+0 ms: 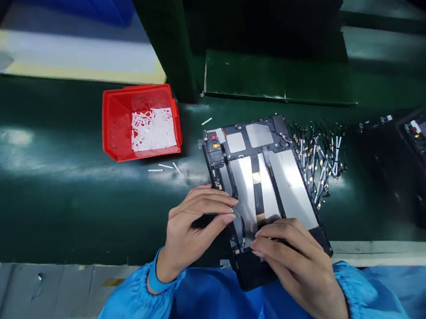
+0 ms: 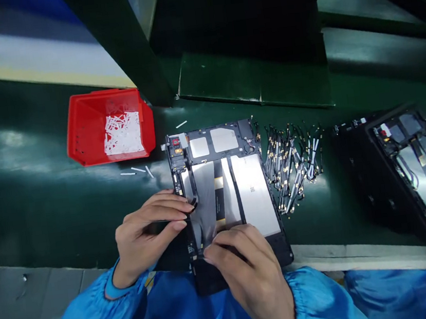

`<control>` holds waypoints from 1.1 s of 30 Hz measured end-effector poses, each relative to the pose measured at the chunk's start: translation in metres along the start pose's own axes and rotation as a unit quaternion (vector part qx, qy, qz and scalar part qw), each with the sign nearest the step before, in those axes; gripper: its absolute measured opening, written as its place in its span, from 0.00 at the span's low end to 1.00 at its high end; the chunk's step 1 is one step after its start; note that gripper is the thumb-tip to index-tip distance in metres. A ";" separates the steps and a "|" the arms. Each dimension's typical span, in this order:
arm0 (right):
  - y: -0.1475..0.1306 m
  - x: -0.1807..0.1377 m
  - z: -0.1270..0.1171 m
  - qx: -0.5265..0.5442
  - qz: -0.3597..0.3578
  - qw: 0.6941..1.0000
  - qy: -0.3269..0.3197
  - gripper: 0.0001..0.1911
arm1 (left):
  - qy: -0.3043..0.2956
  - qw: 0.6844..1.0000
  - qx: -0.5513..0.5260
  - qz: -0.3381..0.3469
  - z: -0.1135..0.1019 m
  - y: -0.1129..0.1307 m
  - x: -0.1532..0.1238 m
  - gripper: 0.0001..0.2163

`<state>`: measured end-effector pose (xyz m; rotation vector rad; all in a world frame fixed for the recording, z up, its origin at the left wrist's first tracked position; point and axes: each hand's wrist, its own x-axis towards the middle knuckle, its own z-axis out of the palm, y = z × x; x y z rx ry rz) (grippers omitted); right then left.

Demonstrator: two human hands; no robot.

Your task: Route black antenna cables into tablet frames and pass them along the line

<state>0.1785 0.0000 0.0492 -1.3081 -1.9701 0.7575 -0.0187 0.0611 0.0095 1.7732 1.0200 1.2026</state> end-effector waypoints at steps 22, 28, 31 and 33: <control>-0.003 -0.001 0.000 -0.055 0.007 0.997 -0.056 0.09 | -0.016 1.000 -0.002 0.003 -0.003 -0.002 -0.001 0.05; -0.001 0.002 -0.002 -0.048 -0.009 0.997 -0.057 0.09 | -0.048 0.994 0.067 0.072 -0.006 0.006 0.021 0.05; 0.001 -0.002 0.002 -0.045 -0.008 0.998 -0.047 0.08 | -0.077 0.989 0.097 0.085 -0.005 0.007 0.040 0.06; 0.002 -0.005 0.006 -0.040 -0.003 0.998 -0.040 0.08 | -0.101 0.987 0.107 0.067 -0.002 0.005 0.049 0.05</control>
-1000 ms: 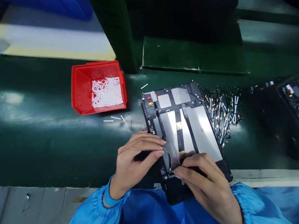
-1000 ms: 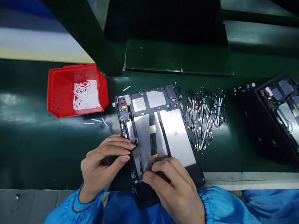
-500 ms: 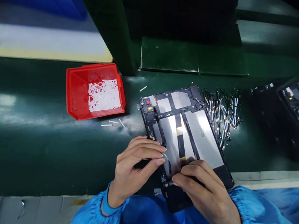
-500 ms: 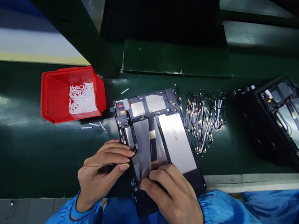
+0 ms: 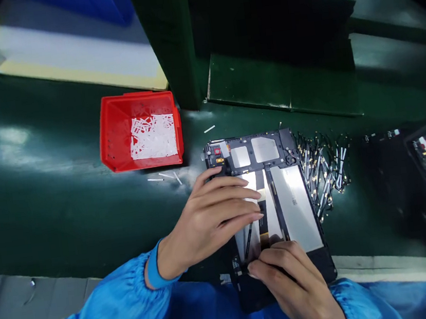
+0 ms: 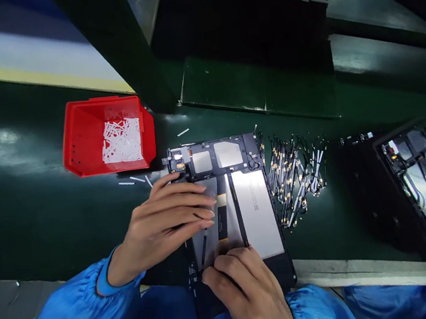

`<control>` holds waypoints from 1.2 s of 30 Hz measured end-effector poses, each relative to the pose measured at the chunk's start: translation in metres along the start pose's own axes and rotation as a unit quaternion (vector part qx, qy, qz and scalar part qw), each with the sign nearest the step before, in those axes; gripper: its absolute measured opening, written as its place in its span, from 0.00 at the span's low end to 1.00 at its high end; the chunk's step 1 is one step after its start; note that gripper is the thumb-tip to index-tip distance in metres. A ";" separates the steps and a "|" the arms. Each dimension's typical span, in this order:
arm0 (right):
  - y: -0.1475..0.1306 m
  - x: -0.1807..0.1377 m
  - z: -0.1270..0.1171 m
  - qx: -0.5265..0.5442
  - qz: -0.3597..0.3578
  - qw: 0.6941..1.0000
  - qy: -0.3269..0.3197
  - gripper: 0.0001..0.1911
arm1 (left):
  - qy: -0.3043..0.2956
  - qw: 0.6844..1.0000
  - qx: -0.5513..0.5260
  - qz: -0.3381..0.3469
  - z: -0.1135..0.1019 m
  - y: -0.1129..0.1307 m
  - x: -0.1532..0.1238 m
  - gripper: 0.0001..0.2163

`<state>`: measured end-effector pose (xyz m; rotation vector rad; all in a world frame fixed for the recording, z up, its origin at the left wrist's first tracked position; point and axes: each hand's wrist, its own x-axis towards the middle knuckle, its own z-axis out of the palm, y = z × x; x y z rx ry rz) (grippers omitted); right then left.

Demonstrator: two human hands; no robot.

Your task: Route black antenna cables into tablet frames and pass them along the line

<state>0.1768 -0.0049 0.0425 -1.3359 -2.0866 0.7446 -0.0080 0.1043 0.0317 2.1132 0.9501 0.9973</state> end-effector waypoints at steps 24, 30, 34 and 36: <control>-0.004 0.013 -0.003 -0.040 -0.014 0.998 0.035 0.10 | -0.035 0.997 0.022 -0.062 0.007 -0.003 0.006 0.04; -0.006 0.015 -0.005 -0.052 -0.015 0.998 0.030 0.15 | -0.046 0.997 0.029 -0.061 0.007 -0.003 0.007 0.03; -0.004 0.013 0.003 -0.074 -0.029 0.993 0.085 0.19 | -0.049 0.996 0.036 -0.063 0.005 -0.003 0.008 0.04; -0.003 0.011 0.009 -0.082 -0.026 0.990 0.113 0.17 | -0.048 0.996 0.036 -0.061 0.005 -0.003 0.007 0.04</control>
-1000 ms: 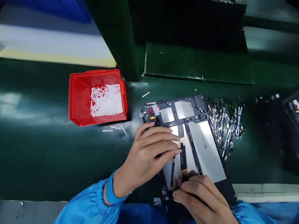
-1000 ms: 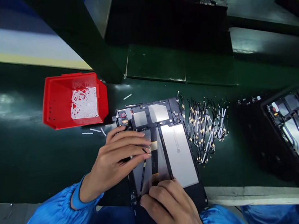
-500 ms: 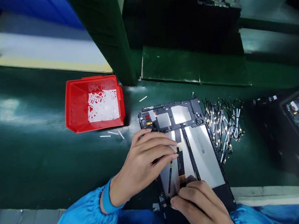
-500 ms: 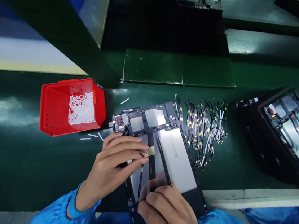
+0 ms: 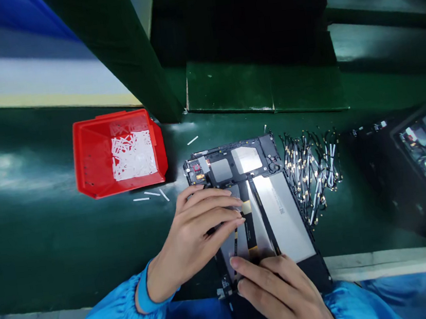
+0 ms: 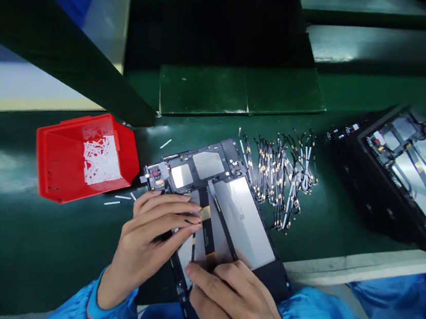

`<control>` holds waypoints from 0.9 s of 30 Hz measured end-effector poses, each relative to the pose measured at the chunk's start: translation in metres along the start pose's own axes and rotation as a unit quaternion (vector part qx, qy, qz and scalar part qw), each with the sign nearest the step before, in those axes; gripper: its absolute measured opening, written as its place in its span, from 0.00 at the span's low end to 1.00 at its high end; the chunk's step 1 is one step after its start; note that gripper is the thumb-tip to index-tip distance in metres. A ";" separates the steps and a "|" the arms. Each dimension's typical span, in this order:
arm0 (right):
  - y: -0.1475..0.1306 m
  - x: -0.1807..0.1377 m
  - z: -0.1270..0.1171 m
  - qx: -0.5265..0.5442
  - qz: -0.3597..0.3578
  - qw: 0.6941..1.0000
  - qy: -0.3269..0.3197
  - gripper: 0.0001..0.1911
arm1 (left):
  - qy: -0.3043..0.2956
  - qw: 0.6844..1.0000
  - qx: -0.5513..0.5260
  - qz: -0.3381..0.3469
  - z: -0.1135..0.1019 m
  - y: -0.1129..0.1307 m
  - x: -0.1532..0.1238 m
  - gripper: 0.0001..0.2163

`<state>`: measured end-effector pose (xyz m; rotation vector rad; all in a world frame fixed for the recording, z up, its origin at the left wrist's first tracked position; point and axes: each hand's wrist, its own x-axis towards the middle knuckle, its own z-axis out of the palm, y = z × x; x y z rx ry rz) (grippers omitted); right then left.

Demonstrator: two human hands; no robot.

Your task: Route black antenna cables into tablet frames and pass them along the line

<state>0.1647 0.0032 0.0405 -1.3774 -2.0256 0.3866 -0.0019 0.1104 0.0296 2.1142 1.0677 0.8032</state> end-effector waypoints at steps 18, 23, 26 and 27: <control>-0.002 -0.004 0.000 -0.069 -0.045 0.997 -0.001 0.12 | -0.044 0.966 0.207 0.145 -0.003 -0.017 -0.059 0.31; 0.003 0.010 -0.027 0.004 -0.005 0.993 -0.118 0.12 | -0.048 0.977 0.187 0.088 -0.004 -0.022 -0.036 0.32; 0.007 0.019 -0.046 0.021 0.048 0.983 -0.177 0.14 | -0.041 0.983 0.164 0.071 -0.005 -0.022 -0.021 0.25; 0.008 0.022 -0.049 0.010 0.043 0.982 -0.182 0.17 | -0.041 0.985 0.156 0.058 -0.005 -0.020 -0.018 0.22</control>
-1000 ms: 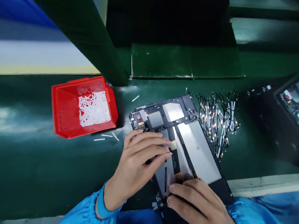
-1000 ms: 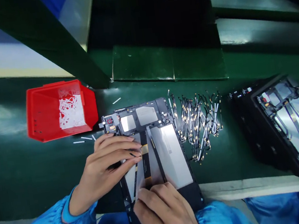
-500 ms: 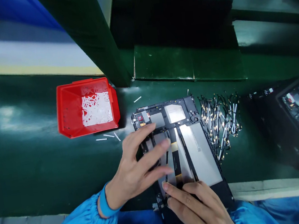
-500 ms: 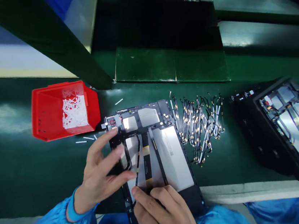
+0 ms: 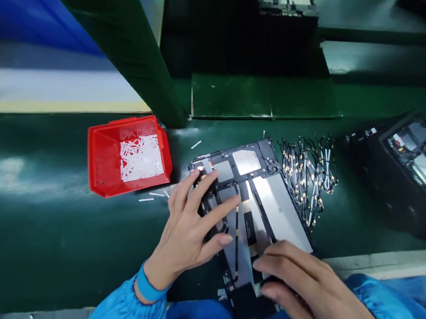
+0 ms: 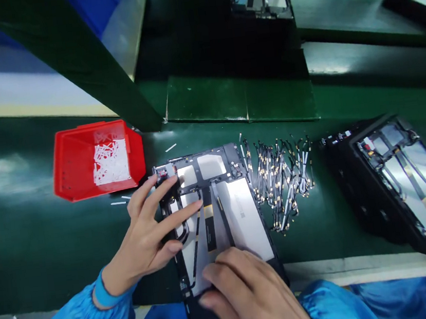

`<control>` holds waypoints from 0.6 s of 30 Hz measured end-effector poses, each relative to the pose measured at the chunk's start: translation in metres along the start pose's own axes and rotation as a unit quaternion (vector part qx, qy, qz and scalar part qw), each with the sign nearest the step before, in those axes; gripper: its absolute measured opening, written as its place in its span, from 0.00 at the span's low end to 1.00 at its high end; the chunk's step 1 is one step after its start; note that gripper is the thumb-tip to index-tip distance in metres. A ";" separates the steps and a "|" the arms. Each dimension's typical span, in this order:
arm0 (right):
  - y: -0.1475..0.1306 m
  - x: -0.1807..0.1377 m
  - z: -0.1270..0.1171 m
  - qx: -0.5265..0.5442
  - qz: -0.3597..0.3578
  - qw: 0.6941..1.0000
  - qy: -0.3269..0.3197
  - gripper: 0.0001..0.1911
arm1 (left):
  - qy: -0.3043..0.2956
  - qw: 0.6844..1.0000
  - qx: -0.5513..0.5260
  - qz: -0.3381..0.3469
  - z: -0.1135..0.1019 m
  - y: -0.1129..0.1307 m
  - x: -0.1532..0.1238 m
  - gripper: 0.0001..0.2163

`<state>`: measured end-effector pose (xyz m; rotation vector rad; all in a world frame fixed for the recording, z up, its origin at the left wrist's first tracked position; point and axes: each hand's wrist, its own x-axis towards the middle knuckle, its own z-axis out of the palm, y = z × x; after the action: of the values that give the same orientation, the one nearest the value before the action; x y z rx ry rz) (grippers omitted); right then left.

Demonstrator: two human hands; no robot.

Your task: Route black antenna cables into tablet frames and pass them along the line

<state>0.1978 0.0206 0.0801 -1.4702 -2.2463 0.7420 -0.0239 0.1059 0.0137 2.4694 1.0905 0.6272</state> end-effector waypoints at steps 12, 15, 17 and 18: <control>-0.012 -0.015 0.026 -0.239 -0.158 0.954 -0.089 0.43 | -0.011 0.975 -0.132 -0.181 -0.004 0.031 0.006 0.23; -0.015 -0.025 0.033 -0.241 -0.159 0.954 -0.077 0.41 | -0.014 0.968 -0.159 -0.194 -0.002 0.033 0.006 0.24; -0.017 -0.028 0.034 -0.226 -0.142 0.962 -0.060 0.40 | 0.003 0.962 -0.177 -0.208 0.003 0.033 0.006 0.25; -0.017 -0.028 0.032 -0.211 -0.133 0.967 -0.052 0.40 | 0.024 0.958 -0.184 -0.219 0.006 0.033 0.005 0.26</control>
<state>0.1791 -0.0182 0.0646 -1.2778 -2.7355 0.2720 0.0022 0.0878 0.0263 1.8288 1.3433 0.6774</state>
